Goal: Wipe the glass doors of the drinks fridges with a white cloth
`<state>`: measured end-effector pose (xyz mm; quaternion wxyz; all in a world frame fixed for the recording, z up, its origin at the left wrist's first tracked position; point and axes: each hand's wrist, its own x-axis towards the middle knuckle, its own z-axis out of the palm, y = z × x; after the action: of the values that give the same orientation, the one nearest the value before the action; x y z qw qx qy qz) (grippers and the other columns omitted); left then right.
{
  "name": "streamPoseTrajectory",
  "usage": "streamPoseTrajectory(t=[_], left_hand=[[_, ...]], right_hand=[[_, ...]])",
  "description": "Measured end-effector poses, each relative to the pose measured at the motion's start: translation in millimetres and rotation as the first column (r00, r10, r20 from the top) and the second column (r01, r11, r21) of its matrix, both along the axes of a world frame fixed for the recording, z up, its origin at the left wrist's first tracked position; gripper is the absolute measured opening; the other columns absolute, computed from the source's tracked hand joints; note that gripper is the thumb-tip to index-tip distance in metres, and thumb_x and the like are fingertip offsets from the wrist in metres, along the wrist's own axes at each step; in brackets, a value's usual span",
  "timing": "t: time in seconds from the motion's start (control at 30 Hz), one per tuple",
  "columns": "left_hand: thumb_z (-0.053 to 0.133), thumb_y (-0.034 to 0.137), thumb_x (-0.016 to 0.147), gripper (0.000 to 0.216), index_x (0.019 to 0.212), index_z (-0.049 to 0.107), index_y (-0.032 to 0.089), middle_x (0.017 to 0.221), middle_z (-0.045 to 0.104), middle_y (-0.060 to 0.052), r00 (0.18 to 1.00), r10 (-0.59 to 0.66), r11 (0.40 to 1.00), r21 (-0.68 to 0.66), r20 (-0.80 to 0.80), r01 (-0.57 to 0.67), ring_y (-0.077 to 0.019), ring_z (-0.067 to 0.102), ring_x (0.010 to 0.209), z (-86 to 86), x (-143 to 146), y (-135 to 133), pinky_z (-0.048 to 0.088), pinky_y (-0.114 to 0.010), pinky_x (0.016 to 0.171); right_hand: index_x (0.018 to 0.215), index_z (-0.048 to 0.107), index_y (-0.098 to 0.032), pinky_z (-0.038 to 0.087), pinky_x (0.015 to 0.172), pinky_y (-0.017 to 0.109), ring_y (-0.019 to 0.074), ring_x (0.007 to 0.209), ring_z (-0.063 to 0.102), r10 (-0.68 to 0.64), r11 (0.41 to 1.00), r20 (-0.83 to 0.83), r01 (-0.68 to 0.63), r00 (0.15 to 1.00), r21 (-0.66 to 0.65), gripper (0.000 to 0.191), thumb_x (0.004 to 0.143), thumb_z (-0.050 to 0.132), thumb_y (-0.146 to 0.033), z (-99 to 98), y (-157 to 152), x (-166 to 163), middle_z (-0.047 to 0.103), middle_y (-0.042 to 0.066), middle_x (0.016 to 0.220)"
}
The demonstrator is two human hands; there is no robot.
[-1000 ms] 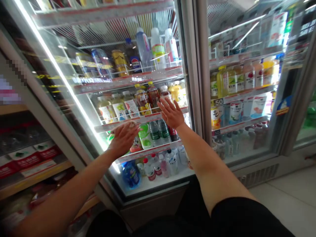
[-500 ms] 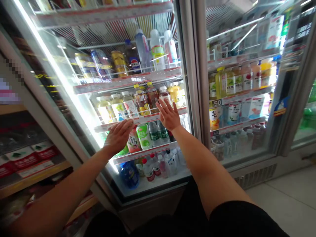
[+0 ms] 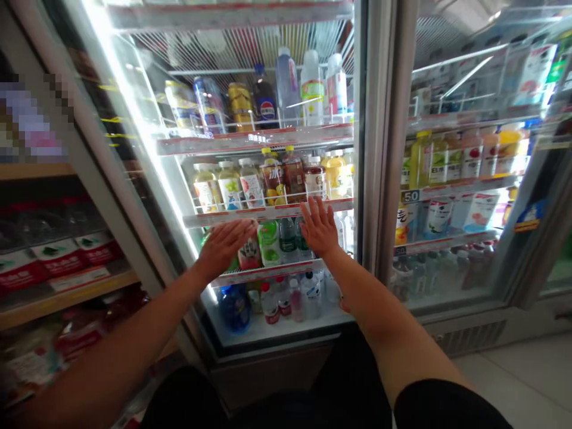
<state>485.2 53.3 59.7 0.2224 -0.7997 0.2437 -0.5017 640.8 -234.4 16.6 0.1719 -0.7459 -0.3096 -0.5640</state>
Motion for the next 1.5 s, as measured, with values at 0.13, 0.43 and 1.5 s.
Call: streamPoseTrajectory(t=[0.13, 0.43, 1.5], left_hand=[[0.037, 0.014, 0.099, 0.066, 0.16, 0.022, 0.033, 0.155, 0.046, -0.004, 0.963, 0.098, 0.936, -0.353, 0.249, -0.003, -0.0255, 0.041, 0.144, 29.7, 7, 5, 0.035, -0.052, 0.116], [0.042, 0.013, 0.096, 0.07, 0.16, 0.023, 0.035, 0.154, 0.048, -0.001, 0.986, 0.095, 0.983, -0.168, 0.135, -0.072, -0.0249, 0.045, 0.141, -18.0, 22, -47, 0.034, -0.048, 0.114], [0.048, 0.024, 0.1, 0.055, 0.152, 0.03, 0.018, 0.148, 0.05, -0.017, 0.94, -0.315, 0.894, -0.289, 0.133, 0.341, -0.0234, 0.044, 0.143, 0.8, 46, -73, 0.047, -0.043, 0.114]], right_hand=[[0.157, 0.034, -0.025, 0.025, 0.123, 0.063, 0.0331, 0.155, 0.017, 0.025, 0.994, 0.031, -0.022, 0.999, -0.106, 0.062, 0.099, 0.048, -0.039, -12.0, -6, 4, 0.029, 0.012, 0.164], [0.155, 0.039, -0.021, 0.026, 0.122, 0.065, 0.035, 0.155, 0.018, 0.034, 0.992, 0.051, -0.027, 0.998, -0.124, 0.059, 0.099, 0.048, -0.038, -19.6, -9, 7, 0.032, 0.016, 0.162], [0.159, 0.027, -0.024, 0.043, 0.115, 0.042, 0.0233, 0.138, 0.049, 0.345, 0.927, 0.199, -0.299, 0.917, -0.226, 0.065, 0.098, 0.046, -0.019, 54.4, 17, -59, 0.055, 0.01, 0.148]])
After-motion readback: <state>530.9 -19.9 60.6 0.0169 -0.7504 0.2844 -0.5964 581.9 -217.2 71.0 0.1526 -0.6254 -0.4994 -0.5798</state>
